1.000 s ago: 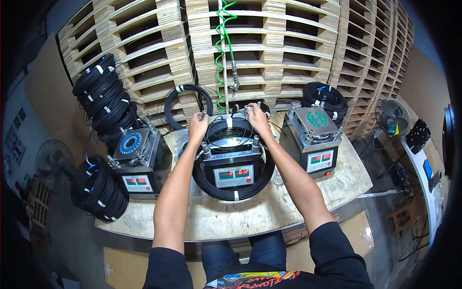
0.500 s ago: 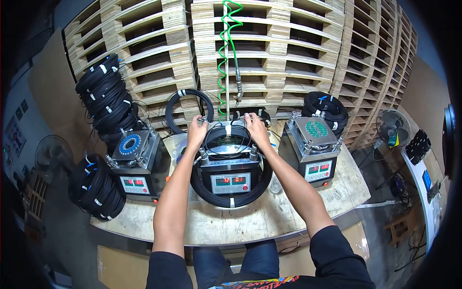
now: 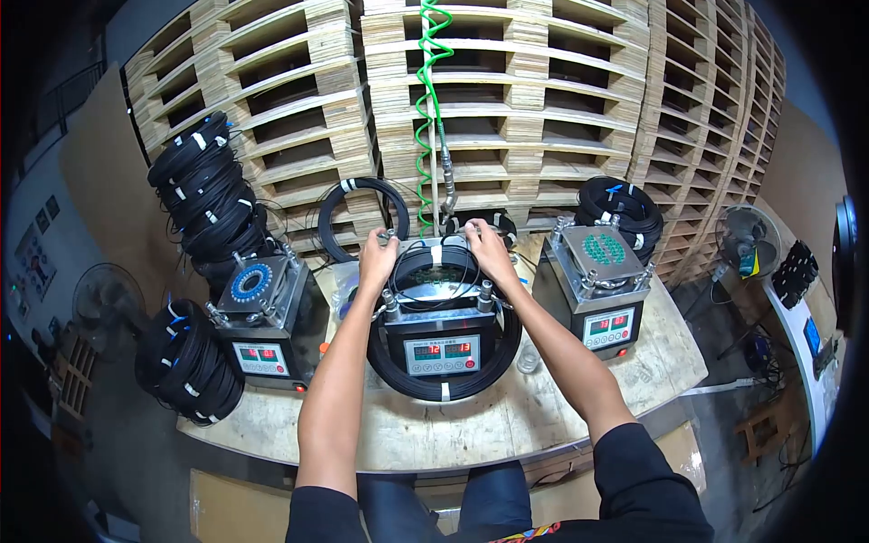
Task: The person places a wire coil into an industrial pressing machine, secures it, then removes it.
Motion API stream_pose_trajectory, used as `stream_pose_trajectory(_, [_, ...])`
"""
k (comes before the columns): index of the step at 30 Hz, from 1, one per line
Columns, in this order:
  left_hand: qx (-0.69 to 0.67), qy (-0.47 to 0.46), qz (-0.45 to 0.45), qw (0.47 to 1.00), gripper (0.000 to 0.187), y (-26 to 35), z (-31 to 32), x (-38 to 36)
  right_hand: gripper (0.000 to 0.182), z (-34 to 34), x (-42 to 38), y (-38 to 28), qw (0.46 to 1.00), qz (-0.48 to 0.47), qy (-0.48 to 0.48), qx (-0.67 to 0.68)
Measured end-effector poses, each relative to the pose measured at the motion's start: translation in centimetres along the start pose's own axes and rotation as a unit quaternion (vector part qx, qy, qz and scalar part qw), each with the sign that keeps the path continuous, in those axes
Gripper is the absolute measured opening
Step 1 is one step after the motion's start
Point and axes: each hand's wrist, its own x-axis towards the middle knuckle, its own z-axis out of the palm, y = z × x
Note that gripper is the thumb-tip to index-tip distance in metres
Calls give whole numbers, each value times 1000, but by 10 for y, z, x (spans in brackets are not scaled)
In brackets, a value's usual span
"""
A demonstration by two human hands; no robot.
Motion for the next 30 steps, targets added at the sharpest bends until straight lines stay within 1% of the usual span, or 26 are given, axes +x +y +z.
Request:
stream_pose_trajectory(2, [-1,-27,-6,1000,45,5,-3,-3,48,0,-3,-4,998,26,23,-60])
stream_pose_trajectory(4, [-4,-13,9,1000,47,3,-2,-2,47,-3,-7,-9,996,31,32,-80])
stream_pose_trajectory(5, [-10,-7,17,1000,43,3,-1,-3,46,-2,-7,-11,996,25,42,-79])
stream_pose_trajectory(6, [-14,-14,19,1000,43,2,0,-2,45,-1,-6,-8,995,19,53,-79])
stream_pose_trajectory(9, [-7,-13,4,1000,37,-4,1,-1,42,1,0,4,996,-18,64,-56])
stream_pose_trajectory(10, [17,-11,14,1000,37,0,-3,-5,42,0,1,5,995,-39,74,-54])
stream_pose_trajectory(12, [36,-7,7,999,36,-1,-6,-8,41,0,3,4,996,-24,75,-47])
stream_pose_trajectory(13, [36,-7,16,999,37,-2,-8,-9,39,2,3,2,995,-34,92,-31])
stream_pose_trajectory(15, [41,0,27,999,37,-2,-6,-9,38,1,2,-2,995,-31,91,-28])
stream_pose_trajectory(17, [19,-22,13,999,38,1,-7,-7,35,2,-1,-5,995,-31,95,-22])
stream_pose_trajectory(18, [13,-37,12,999,38,-2,-4,-2,38,1,-1,-4,996,-12,83,-23])
stream_pose_trajectory(19, [3,-24,43,999,39,-5,-1,2,39,2,-1,-2,996,-3,79,-29])
stream_pose_trajectory(20, [1,-23,44,999,39,-8,3,7,41,2,-1,1,996,7,75,-39])
stream_pose_trajectory(21, [-15,-12,55,998,40,-4,2,3,46,1,-1,1,997,-9,63,-37])
stream_pose_trajectory(22, [-30,-1,61,998,42,-4,1,-3,49,0,0,2,998,12,36,-45])
stream_pose_trajectory(23, [-31,2,79,996,44,-11,2,0,51,0,0,3,998,23,28,-59])
stream_pose_trajectory(24, [-48,-18,49,997,45,-9,-1,0,52,0,2,1,997,30,21,-73])
stream_pose_trajectory(26, [-42,-6,50,998,45,-4,-5,-5,52,-1,0,-3,997,27,18,-75])
stream_pose_trajectory(28, [-30,-6,39,999,45,-13,2,4,49,-1,0,-2,994,37,12,-103])
stream_pose_trajectory(29, [-21,-7,28,999,45,-18,5,7,49,-2,-1,-2,994,38,13,-100])
stream_pose_trajectory(30, [-18,-7,29,999,45,-15,4,6,45,-1,1,2,996,25,17,-82])
